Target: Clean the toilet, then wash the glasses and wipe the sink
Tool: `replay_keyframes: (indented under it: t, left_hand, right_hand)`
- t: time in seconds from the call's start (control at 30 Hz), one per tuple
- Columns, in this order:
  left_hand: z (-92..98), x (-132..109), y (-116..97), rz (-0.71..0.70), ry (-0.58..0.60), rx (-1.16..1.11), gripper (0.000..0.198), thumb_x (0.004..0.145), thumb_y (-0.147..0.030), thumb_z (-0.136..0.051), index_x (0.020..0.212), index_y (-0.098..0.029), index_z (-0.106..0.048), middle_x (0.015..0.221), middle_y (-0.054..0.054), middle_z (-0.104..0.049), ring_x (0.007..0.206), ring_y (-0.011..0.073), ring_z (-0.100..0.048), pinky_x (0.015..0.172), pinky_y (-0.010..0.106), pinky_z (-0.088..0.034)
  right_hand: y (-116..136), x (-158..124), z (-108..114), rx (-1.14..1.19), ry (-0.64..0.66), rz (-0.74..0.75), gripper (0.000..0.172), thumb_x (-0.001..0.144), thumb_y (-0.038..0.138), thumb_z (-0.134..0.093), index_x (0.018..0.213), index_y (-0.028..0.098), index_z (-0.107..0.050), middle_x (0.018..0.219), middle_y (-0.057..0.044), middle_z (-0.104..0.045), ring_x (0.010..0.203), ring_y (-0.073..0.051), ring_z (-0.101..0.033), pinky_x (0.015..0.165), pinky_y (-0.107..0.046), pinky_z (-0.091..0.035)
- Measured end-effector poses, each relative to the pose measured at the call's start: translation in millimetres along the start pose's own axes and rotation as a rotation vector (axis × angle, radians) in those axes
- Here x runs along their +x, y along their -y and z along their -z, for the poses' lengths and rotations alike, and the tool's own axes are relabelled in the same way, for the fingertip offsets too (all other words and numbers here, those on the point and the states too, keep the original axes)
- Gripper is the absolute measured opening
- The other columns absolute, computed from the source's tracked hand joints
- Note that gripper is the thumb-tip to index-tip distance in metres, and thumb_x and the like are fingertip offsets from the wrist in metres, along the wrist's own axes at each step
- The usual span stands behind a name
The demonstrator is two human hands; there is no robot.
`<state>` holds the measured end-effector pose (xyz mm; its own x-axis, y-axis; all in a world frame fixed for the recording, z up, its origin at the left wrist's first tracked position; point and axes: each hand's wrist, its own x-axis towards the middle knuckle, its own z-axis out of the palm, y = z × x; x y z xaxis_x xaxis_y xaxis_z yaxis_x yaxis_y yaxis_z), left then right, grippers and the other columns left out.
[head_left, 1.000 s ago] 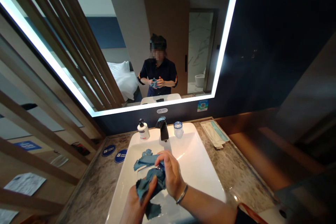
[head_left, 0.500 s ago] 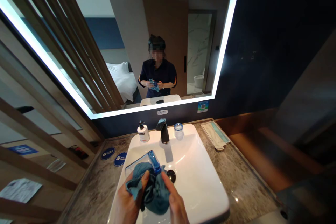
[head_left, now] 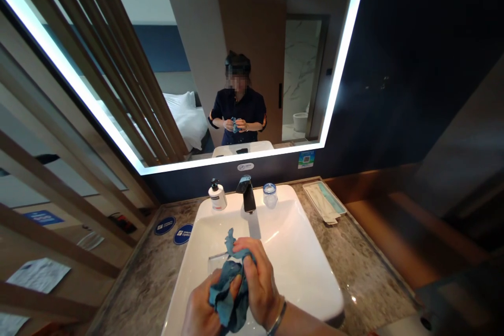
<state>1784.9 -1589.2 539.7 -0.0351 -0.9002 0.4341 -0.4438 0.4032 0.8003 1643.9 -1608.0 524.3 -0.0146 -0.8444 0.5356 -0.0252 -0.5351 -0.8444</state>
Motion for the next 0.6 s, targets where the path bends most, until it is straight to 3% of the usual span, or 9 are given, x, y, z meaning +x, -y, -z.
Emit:
replay_keyframes:
  t: [0.1, 0.2, 0.3, 0.37, 0.43, 0.5, 0.6]
  left_hand:
    - [5.1, -10, 12, -0.159, 0.140, 0.124, 0.015, 0.085, -0.029, -0.070, 0.099, -0.024, -0.072, 0.084, 0.005, -0.072, 0.078, 0.0197, -0.068, 0.072, 0.024, -0.056]
    - [7.5, -14, 22, -0.363, 0.185, 0.226, 0.039, 0.080, -0.016, -0.073, 0.118, -0.024, -0.067, 0.106, 0.009, -0.074, 0.099, 0.0229, -0.070, 0.086, 0.025, -0.055]
    - [2.5, -12, 27, -0.460, 0.148, 0.188, 0.046, 0.079, -0.016, -0.074, 0.123, -0.025, -0.066, 0.114, 0.010, -0.074, 0.103, 0.0249, -0.070, 0.091, 0.028, -0.056]
    - [-3.9, -10, 27, -0.314, 0.151, 0.057, 0.031, 0.083, -0.022, -0.072, 0.113, -0.024, -0.072, 0.108, 0.008, -0.075, 0.096, 0.0240, -0.071, 0.087, 0.027, -0.057]
    - [-9.7, -9, 23, -0.002, 0.197, -0.120, 0.020, 0.086, -0.032, -0.069, 0.102, -0.021, -0.076, 0.099, 0.007, -0.076, 0.087, 0.0231, -0.071, 0.080, 0.027, -0.058]
    - [-12.4, -7, 16, 0.326, 0.198, -0.322, 0.029, 0.088, -0.043, -0.066, 0.097, -0.017, -0.075, 0.090, 0.007, -0.074, 0.080, 0.0213, -0.068, 0.077, 0.027, -0.058]
    - [-11.0, -1, 3, 0.776, 0.150, -0.728, 0.040, 0.083, -0.050, -0.070, 0.105, -0.017, -0.072, 0.086, 0.006, -0.072, 0.081, 0.0209, -0.067, 0.080, 0.030, -0.058]
  right_hand:
    - [-12, -2, 0, 0.040, -0.019, -0.216, 0.043, 0.103, 0.051, -0.031, 0.106, 0.020, -0.060, 0.105, -0.009, -0.063, 0.102, -0.021, -0.060, 0.095, -0.036, -0.049]
    - [-21, 0, 3, 0.149, 0.075, -0.400, 0.049, 0.099, 0.062, -0.035, 0.111, 0.020, -0.057, 0.097, -0.008, -0.064, 0.093, -0.021, -0.062, 0.085, -0.035, -0.052]
    - [-24, 3, 5, 0.204, 0.136, -0.401, 0.050, 0.096, 0.063, -0.042, 0.116, 0.019, -0.055, 0.095, -0.006, -0.064, 0.088, -0.020, -0.062, 0.083, -0.033, -0.053]
    - [-24, 5, 7, 0.091, 0.129, -0.307, 0.046, 0.097, 0.058, -0.042, 0.116, 0.018, -0.055, 0.094, -0.006, -0.063, 0.086, -0.019, -0.061, 0.083, -0.032, -0.052]
    - [-25, 9, 11, -0.067, 0.143, -0.173, 0.041, 0.097, 0.049, -0.042, 0.119, 0.018, -0.054, 0.097, -0.007, -0.063, 0.090, -0.019, -0.062, 0.086, -0.033, -0.052]
    - [-28, 14, 19, -0.187, 0.189, 0.003, 0.039, 0.095, 0.043, -0.044, 0.124, 0.017, -0.053, 0.107, -0.010, -0.062, 0.099, -0.022, -0.062, 0.092, -0.036, -0.051]
    - [-39, 18, 30, -0.271, 0.311, 0.325, 0.046, 0.089, 0.044, -0.051, 0.126, 0.018, -0.052, 0.114, -0.014, -0.060, 0.108, -0.026, -0.060, 0.093, -0.040, -0.053]
